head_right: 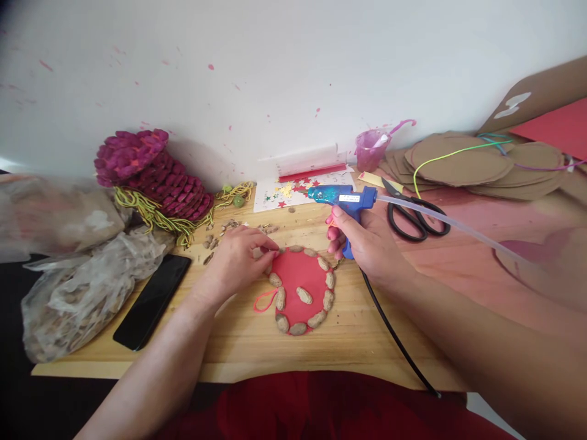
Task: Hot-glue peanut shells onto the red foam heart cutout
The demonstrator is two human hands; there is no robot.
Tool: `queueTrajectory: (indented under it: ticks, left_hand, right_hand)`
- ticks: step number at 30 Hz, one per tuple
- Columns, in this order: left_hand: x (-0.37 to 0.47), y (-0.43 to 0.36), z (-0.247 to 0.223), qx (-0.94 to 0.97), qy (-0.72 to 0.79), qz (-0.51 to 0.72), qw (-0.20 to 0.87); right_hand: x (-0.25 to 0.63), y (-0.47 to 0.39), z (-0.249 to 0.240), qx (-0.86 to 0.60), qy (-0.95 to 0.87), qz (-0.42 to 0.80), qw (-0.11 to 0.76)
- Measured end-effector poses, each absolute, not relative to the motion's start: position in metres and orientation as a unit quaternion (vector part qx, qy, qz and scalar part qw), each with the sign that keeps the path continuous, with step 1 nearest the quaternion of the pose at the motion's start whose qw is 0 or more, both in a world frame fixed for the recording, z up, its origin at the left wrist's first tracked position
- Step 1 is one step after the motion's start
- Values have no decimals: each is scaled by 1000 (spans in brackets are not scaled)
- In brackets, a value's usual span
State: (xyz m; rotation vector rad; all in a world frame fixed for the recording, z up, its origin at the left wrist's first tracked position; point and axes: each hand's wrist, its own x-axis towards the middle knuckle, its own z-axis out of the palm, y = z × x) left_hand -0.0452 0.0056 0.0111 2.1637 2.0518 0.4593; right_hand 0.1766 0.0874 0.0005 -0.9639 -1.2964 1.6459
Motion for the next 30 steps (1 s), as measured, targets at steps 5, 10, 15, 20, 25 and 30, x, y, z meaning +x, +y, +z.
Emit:
queueTrajectory:
  ticks: [5,10,15,20,25,30]
  left_hand:
    - [-51,4,17,711,677,180,63]
    - [-57,4,22,685,695,211,62]
    - [-54,5,17,711,669,182,119]
    - [-49,6,17,718,666,167,116]
    - [-51,7,17,708,672,176,127]
    - [-55,7,20,697,687,169,116]
  right_hand:
    - [177,89,-1,-376,-512,655,409]
    - [177,89,-1,-373,-515,656,406]
    - [177,89,-1,-370,-519,657,402]
    - [177,88,-1,-372,-517,658,401]
    - [177,87,0,-376,-520,656,397]
    - [177,87,0,-376,-520,656,397]
